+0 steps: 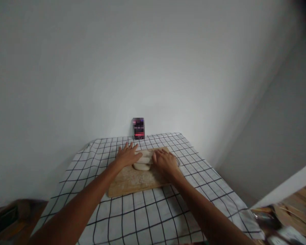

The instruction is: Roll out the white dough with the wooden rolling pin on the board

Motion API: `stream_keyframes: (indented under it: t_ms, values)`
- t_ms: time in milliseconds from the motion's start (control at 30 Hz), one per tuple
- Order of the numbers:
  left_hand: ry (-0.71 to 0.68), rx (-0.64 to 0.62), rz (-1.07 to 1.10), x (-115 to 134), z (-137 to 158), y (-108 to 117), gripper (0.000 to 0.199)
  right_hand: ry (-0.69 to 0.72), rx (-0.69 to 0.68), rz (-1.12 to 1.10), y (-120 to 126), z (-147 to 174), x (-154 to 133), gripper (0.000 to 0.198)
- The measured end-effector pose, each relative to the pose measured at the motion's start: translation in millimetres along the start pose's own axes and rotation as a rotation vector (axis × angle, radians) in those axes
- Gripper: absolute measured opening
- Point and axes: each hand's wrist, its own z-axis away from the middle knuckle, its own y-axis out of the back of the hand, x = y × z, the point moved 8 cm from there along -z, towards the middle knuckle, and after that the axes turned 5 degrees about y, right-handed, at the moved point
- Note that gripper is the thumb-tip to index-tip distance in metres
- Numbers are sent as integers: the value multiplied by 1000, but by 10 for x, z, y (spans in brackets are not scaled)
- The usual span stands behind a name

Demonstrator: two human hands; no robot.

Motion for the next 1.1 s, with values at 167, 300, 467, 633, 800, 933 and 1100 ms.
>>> stream_keyframes:
  t_ms: [167, 300, 467, 633, 800, 933, 1100]
  values:
    - [2, 109, -35, 54, 77, 55, 62, 0, -24, 19, -7, -35, 12, 39]
    - [-18, 291, -64, 77, 445, 49, 57, -17, -62, 12, 2, 161, -55, 42]
    - [-97, 344, 4, 82, 744, -1, 57, 33, -31, -41, 9, 439, -142, 43]
    - [-74, 336, 16, 70, 592, 12, 55, 23, -53, -23, 12, 284, -88, 43]
    - [-44, 367, -6, 89, 294, 57, 49, 5, -50, -5, -7, -63, 15, 41]
    - [-80, 440, -21, 123, 403, 71, 45, 38, -26, 4, 12, 11, -22, 41]
    - [-153, 435, 5, 118, 752, 39, 47, 131, 9, -38, 65, 439, -189, 42]
